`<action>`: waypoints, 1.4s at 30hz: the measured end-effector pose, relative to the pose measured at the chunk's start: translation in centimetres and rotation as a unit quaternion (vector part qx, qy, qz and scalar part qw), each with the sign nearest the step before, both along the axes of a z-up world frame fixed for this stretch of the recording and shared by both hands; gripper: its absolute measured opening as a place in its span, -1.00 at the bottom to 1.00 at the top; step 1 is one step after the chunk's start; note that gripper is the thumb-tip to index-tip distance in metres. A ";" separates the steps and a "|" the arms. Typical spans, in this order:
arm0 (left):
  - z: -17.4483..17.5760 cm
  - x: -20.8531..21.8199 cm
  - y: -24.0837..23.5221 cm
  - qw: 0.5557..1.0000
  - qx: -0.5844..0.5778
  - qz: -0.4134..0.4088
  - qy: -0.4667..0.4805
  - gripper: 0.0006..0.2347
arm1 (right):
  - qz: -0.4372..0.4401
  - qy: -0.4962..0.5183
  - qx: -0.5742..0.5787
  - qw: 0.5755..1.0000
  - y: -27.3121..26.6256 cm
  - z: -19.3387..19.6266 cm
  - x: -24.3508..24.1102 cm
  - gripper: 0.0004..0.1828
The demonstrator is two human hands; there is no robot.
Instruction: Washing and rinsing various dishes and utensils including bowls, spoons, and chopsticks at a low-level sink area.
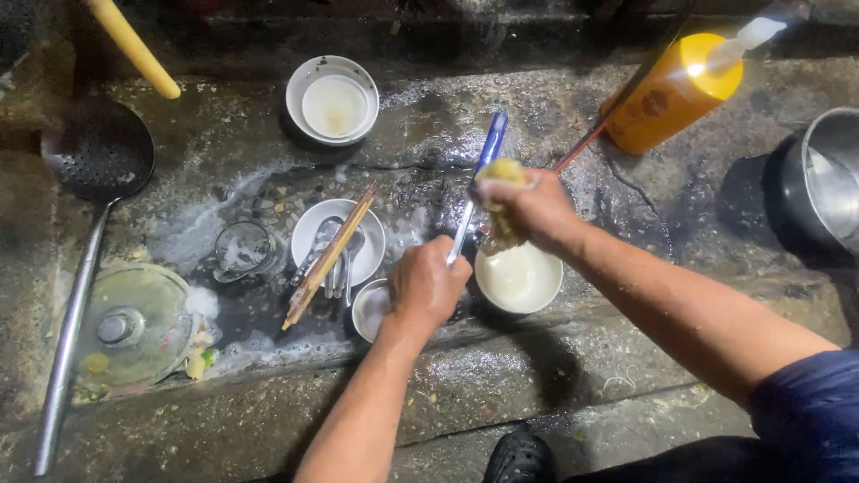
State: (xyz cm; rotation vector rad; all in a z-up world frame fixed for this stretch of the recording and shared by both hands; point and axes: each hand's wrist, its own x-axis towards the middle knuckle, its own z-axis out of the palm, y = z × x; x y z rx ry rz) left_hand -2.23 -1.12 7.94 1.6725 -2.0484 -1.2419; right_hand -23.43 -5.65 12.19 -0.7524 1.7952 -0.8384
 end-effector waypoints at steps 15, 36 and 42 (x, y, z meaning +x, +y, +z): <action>4.5 -0.4 -0.5 0.998 -0.022 -0.012 0.059 -0.80 | -0.117 -0.087 -0.082 0.986 -0.5 2.9 4.0 -0.45; 5.5 -2.6 -7.0 0.935 0.054 0.213 0.277 -0.64 | 0.282 0.154 -0.057 0.945 1.8 -1.9 3.8 -0.59; 5.9 -4.4 -8.5 0.791 0.047 0.424 0.439 -0.70 | 0.367 0.172 -0.147 0.902 5.0 -3.2 3.1 -0.71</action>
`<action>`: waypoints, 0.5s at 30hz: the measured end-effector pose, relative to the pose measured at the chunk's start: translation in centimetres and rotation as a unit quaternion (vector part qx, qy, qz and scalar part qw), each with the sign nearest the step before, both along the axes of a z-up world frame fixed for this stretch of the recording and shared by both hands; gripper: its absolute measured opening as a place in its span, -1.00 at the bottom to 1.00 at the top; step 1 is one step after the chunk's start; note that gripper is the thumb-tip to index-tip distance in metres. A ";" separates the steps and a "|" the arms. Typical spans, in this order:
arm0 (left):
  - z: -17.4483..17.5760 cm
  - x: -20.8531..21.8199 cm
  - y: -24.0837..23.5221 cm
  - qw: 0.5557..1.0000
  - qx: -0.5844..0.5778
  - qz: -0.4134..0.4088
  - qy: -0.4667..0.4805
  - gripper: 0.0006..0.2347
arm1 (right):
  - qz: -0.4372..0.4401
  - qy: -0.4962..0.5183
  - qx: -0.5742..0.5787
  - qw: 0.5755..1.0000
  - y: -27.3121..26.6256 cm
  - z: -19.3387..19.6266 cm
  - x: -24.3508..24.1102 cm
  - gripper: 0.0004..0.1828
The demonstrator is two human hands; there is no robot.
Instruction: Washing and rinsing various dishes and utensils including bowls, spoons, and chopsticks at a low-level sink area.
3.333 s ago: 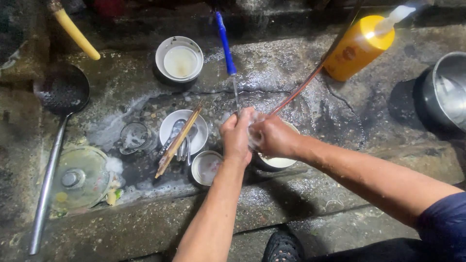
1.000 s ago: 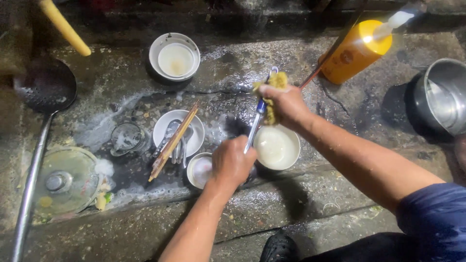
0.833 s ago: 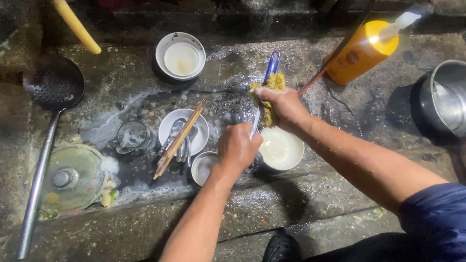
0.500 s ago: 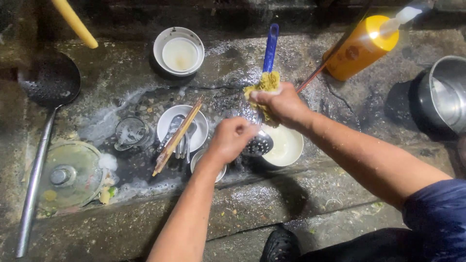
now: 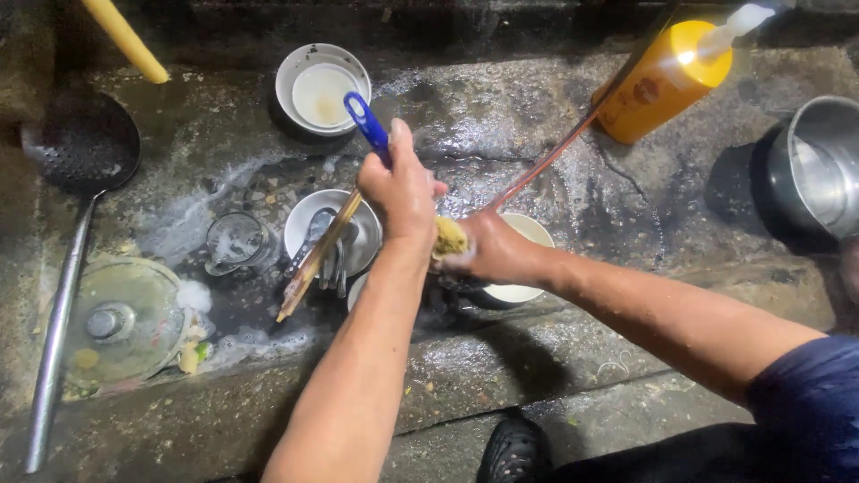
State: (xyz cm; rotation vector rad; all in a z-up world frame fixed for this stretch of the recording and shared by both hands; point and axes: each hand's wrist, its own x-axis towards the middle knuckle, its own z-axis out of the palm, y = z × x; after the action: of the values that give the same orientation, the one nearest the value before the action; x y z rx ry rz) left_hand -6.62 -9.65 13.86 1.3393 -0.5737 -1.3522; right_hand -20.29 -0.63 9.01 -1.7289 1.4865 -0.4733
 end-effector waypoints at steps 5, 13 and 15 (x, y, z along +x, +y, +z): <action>-1.6 0.9 -0.7 0.995 0.007 0.080 0.055 -0.56 | 0.088 -0.040 0.001 0.995 1.7 1.6 -0.7 -0.64; -0.4 3.5 0.5 0.989 -0.014 0.121 0.078 -0.55 | 0.216 0.075 -0.041 0.973 3.1 0.8 -1.7 -0.71; -1.4 3.7 0.7 0.991 -0.018 0.114 0.074 -0.54 | 0.233 0.123 -0.063 0.963 3.1 0.0 -2.5 -0.70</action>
State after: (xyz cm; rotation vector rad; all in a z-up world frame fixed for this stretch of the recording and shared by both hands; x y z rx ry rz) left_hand -2.87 -8.97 12.49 1.2233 -0.3325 -1.2337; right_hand -22.81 2.50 9.04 -2.2218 1.1688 -0.1083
